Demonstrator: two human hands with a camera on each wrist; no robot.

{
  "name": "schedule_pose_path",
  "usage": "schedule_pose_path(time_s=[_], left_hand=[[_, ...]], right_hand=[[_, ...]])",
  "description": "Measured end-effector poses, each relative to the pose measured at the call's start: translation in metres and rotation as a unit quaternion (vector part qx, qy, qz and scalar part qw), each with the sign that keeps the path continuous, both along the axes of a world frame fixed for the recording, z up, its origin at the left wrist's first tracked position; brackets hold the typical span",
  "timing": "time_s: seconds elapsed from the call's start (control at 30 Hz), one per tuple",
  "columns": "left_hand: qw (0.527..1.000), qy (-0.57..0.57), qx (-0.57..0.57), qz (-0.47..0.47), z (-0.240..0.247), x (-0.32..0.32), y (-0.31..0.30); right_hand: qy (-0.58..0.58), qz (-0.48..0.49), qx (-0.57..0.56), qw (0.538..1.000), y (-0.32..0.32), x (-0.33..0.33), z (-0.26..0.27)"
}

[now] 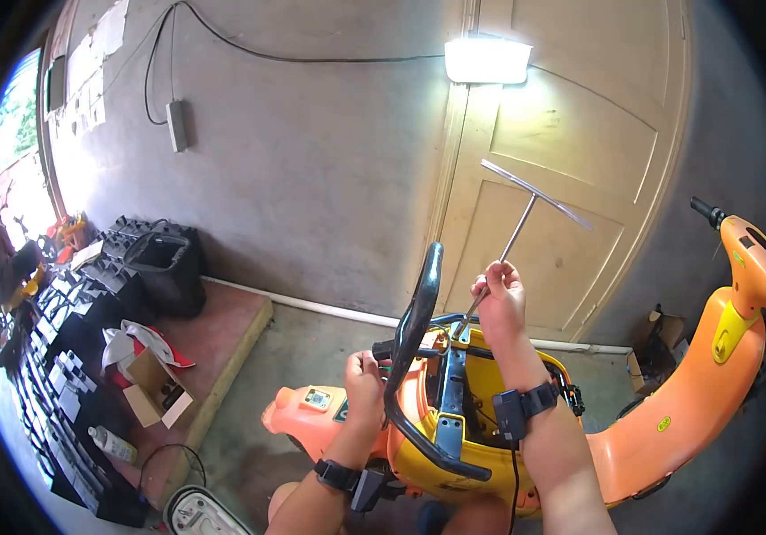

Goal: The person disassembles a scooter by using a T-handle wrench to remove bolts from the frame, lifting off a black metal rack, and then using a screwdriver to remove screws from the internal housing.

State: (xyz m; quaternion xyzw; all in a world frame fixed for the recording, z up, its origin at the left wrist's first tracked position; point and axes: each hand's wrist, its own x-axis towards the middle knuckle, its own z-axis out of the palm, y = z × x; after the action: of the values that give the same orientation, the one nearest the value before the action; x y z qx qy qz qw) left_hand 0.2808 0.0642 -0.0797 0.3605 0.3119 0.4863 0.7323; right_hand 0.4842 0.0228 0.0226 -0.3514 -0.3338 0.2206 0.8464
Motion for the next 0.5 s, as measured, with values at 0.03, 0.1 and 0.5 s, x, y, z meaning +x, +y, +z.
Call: schedule_pose_path(time_s=[0.03,0.1,0.5], left_hand=[[1.0,0.0,-0.003,0.0,-0.001,0.001,0.0],[1.0,0.0,-0.008,-0.009,-0.003,0.0,0.001],[1.0,0.005,-0.019,-0.015,-0.002,-0.001,0.001]], right_hand=[[0.004,0.009,-0.016,1.0,-0.002,0.005,-0.002],[0.027,0.028,-0.021,0.999,-0.006,-0.002,0.004],[0.037,0.135,0.016,0.99,-0.006,-0.007,0.006]])
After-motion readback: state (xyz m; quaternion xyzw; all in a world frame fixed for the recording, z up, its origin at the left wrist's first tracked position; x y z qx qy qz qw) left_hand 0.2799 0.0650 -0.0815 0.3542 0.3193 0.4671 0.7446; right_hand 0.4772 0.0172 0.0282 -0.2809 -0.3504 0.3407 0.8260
